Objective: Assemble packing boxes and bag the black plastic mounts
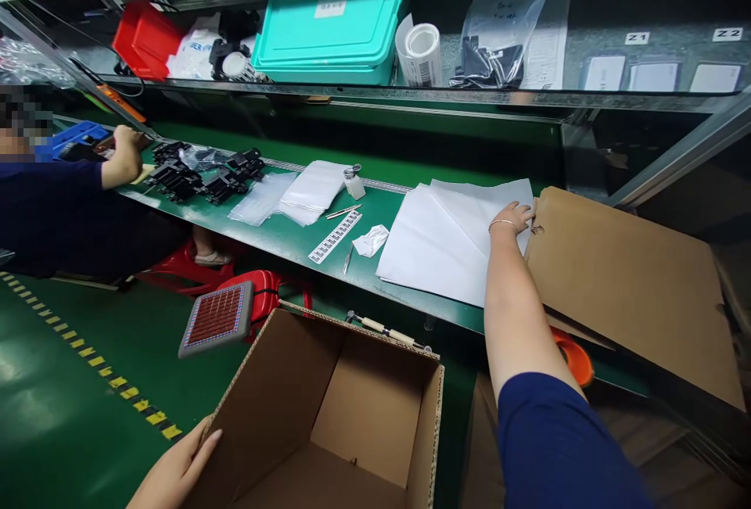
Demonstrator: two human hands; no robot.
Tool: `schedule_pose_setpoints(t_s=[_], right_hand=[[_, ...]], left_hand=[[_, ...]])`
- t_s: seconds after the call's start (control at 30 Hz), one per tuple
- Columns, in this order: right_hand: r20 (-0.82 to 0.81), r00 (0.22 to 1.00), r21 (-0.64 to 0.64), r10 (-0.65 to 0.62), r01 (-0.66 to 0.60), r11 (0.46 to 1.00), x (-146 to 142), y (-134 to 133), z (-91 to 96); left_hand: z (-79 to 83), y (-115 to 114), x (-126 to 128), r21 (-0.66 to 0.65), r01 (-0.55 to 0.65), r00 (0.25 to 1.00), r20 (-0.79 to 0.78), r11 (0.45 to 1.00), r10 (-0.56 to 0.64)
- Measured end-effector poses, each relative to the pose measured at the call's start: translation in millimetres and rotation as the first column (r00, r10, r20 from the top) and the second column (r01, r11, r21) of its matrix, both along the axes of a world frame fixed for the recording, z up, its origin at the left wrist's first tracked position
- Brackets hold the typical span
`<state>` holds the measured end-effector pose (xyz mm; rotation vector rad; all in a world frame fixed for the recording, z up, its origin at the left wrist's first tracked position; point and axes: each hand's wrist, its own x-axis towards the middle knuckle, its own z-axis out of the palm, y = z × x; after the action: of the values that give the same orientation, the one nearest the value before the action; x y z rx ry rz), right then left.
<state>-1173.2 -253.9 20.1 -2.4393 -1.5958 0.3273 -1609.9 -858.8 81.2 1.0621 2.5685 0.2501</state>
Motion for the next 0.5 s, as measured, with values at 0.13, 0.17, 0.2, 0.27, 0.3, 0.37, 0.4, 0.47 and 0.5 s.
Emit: schedule_pose_setpoints(t_s=[0.13,0.17,0.2,0.27,0.3,0.37,0.4,0.47,0.5], right_hand=[[-0.023,0.998,0.027,0.05,-0.05,0.998,-6,-18,-24.7],[-0.032,0.998,0.025,0.054,-0.053,0.998,-8,-23,-30.7],[-0.042,0.998,0.02,0.054,-0.053,0.998,-8,-26,-36.0],[-0.061,0.997,0.011,0.053,-0.052,0.999,-8,-30,-43.2],[-0.068,0.996,0.013,0.057,-0.057,0.998,-8,-31,-44.8],[-0.071,0.995,0.043,0.076,-0.073,0.996,-9,-33,-45.0],[-0.065,0.994,0.073,0.093,-0.088,0.993,-11,-35,-44.0],[-0.046,0.988,0.143,0.147,-0.139,0.98,-16,-40,-41.1],[-0.037,0.983,0.171,0.182,-0.173,0.97,-20,-44,-39.5]], left_hand=[[-3.0,-1,-2,0.021,-0.013,1.0,-0.006,1.0,0.013],[-3.0,-1,-1,0.023,-0.017,1.0,-0.006,1.0,0.017],[-2.8,-1,-1,0.023,-0.02,1.0,-0.005,1.0,0.02],[-1.7,-1,0,0.022,-0.015,1.0,0.003,1.0,0.015],[-1.1,-1,0,0.025,-0.01,1.0,0.003,1.0,0.01],[-0.1,-1,-1,0.027,-0.007,1.0,-0.004,1.0,0.007],[0.1,-1,-1,0.025,-0.011,1.0,-0.009,1.0,0.012],[0.6,-1,-1,0.015,-0.025,1.0,-0.003,1.0,0.025],[0.9,-1,-2,0.008,-0.033,0.999,0.008,0.999,0.033]])
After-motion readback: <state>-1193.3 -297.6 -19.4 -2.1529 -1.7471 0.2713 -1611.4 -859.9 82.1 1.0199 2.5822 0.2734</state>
